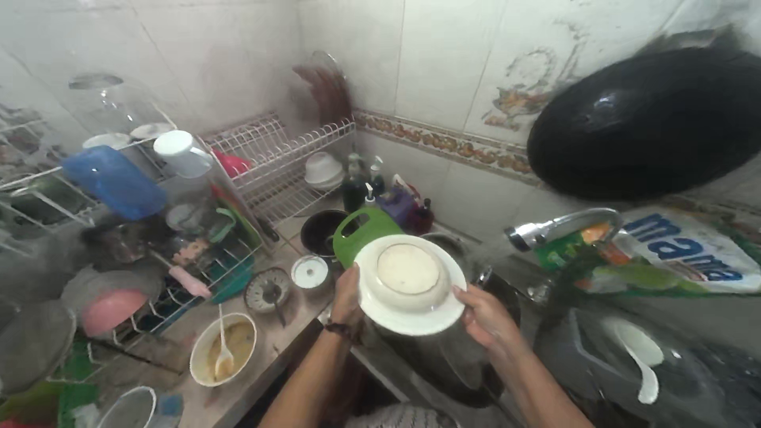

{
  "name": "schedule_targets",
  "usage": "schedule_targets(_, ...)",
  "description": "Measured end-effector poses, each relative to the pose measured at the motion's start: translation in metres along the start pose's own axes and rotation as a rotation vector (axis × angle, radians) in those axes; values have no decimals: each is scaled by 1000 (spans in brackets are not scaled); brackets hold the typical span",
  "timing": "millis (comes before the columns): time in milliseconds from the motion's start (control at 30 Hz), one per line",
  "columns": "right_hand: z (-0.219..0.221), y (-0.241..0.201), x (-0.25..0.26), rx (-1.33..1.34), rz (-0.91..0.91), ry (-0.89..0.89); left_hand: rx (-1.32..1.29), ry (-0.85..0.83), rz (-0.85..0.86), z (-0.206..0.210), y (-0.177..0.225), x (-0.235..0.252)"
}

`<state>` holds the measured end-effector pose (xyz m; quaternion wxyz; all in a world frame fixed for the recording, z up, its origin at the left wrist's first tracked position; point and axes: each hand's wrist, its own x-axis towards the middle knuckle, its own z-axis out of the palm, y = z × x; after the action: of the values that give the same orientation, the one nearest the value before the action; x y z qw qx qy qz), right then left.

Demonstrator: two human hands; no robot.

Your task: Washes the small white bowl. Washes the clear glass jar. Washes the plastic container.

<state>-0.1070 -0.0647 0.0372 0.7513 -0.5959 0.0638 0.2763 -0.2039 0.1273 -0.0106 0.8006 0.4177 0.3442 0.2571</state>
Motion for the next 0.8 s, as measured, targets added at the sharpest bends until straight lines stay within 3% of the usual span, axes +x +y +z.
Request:
schedule_targets(133,19,-31,-9,-40,-102,31,180,-150,-158,-8,1,17)
schedule_targets(267,33,-75,-7,-356,-333,-4,401,-332,-272,-18,12,13)
schedule_targets(500,95,-161,31,-794,-695,82,683,-578,-229,-73,23,4)
schedule_targets(667,165,-202,97,-588,-918,-50,631,-586,-200,-106,29,-2)
schedule_targets(800,224,-216,142,-396,-934,-118,589,-556,-183,-122,33,-3)
